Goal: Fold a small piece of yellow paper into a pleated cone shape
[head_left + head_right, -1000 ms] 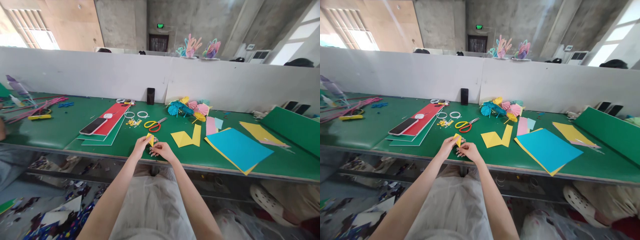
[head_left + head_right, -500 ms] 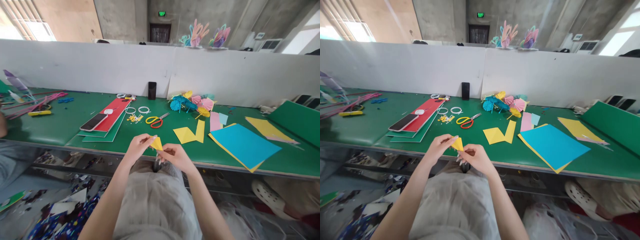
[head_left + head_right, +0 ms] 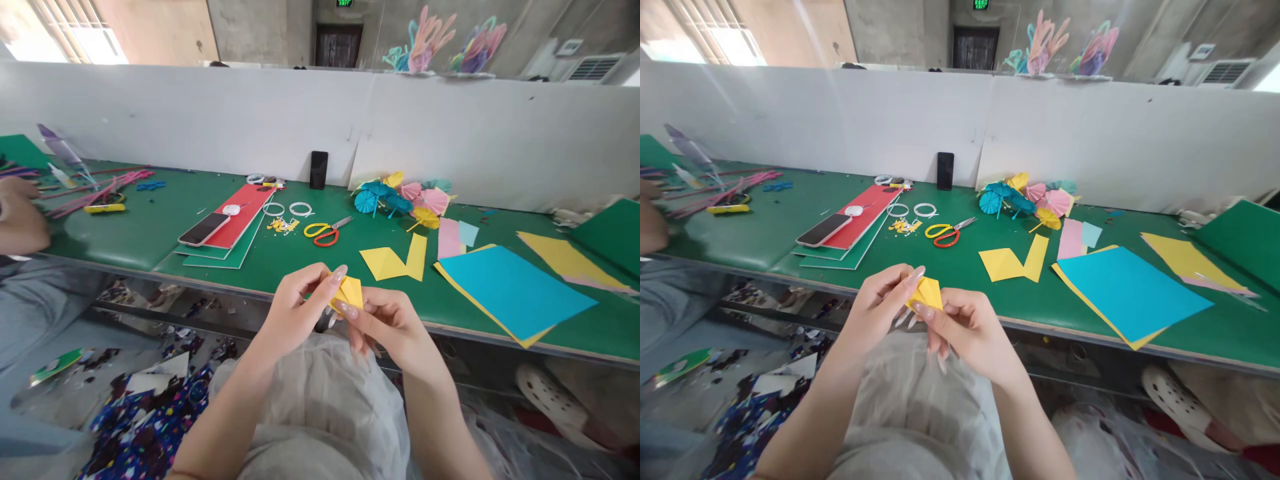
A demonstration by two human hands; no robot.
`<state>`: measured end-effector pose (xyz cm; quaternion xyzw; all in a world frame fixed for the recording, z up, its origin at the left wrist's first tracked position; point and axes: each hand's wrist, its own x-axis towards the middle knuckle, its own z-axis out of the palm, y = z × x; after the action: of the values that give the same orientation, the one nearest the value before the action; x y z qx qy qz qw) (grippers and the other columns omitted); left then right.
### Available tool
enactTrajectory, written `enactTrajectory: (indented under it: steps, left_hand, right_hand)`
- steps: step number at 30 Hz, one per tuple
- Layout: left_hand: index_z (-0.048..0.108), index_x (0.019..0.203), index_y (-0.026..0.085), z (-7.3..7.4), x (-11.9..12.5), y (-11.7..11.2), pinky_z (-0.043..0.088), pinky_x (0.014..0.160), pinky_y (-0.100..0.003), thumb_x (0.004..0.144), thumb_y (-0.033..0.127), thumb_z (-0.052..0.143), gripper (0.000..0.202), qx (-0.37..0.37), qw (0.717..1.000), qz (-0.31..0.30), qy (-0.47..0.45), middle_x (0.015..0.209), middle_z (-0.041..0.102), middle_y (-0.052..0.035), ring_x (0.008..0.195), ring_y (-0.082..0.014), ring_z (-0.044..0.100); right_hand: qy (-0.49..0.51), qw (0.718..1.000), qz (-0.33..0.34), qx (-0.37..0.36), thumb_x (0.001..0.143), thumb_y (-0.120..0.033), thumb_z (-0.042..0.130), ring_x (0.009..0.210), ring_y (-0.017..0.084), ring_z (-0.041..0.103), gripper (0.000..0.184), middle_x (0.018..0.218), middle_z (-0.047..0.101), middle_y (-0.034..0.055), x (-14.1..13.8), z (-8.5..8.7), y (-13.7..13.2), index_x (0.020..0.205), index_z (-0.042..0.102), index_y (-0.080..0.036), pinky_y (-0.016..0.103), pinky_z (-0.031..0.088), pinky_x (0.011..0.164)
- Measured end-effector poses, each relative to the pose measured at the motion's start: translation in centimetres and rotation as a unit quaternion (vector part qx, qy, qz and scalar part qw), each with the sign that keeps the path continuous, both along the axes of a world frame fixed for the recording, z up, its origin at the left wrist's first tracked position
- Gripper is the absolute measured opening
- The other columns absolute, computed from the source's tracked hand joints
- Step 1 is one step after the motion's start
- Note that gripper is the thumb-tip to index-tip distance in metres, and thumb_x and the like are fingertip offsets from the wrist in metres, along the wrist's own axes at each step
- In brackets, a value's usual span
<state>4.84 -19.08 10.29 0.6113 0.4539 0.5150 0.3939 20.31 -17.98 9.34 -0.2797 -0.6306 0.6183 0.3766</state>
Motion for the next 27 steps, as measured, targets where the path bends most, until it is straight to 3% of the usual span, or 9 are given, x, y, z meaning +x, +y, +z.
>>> enactTrajectory:
  steps: [7,15,18,22,27]
  left_hand:
    - [0.043,0.059,0.018,0.15,0.20,-0.42,0.029,0.043,-0.021,0.086,0.044,0.051,0.039,-0.013,0.999,-0.027,-0.044,0.053,0.044,0.0036,0.046,-0.0073,0.042]
    - [0.043,0.061,0.018,0.08,-0.04,-0.31,0.030,0.044,-0.021,0.086,0.051,0.047,0.042,-0.040,0.995,-0.080,-0.033,0.053,0.044,0.0032,0.046,-0.0078,0.041]
    - [0.042,0.059,0.018,-0.05,-0.25,-0.18,0.029,0.045,-0.022,0.084,0.045,0.053,0.039,-0.065,0.993,-0.097,-0.023,0.052,0.042,0.0036,0.048,-0.0083,0.041]
    - [0.038,0.058,0.017,0.04,-0.40,-0.36,0.026,0.044,-0.021,0.084,0.040,0.055,0.038,-0.088,0.991,-0.099,-0.028,0.053,0.034,0.0051,0.047,-0.0065,0.034]
    - [0.038,0.060,0.017,0.30,-0.24,-0.72,0.023,0.043,-0.020,0.086,0.040,0.052,0.037,-0.097,0.991,-0.095,-0.017,0.057,0.032,0.0051,0.049,-0.0056,0.030]
  right_hand:
    - [0.011,0.999,0.028,-0.030,0.087,-0.044,0.055,0.034,0.007,0.047,0.030,0.047,0.058,-0.0014,-0.06,-0.36,-0.24,0.073,0.060,-0.017,0.017,0.030,0.031]
    - [-0.043,0.999,0.014,0.000,0.086,-0.047,0.055,0.029,0.005,0.035,0.034,0.039,0.048,-0.0051,-0.32,0.30,-0.62,0.070,0.060,-0.018,0.019,0.026,0.031]
    - [-0.053,0.998,0.029,0.004,0.087,-0.046,0.054,0.029,0.005,0.033,0.033,0.038,0.046,-0.0057,-0.24,0.24,-0.53,0.070,0.061,-0.018,0.019,0.025,0.032]
    - [-0.073,0.997,0.022,0.012,0.088,-0.041,0.055,0.034,0.005,0.041,0.030,0.045,0.053,-0.0035,-0.03,0.12,-0.61,0.069,0.058,-0.017,0.017,0.032,0.034]
    - [-0.065,0.997,-0.024,0.034,0.080,-0.027,0.068,0.047,0.008,0.054,0.011,0.059,0.062,-0.0015,0.42,0.32,-0.96,0.076,0.063,-0.017,0.017,0.044,0.046]
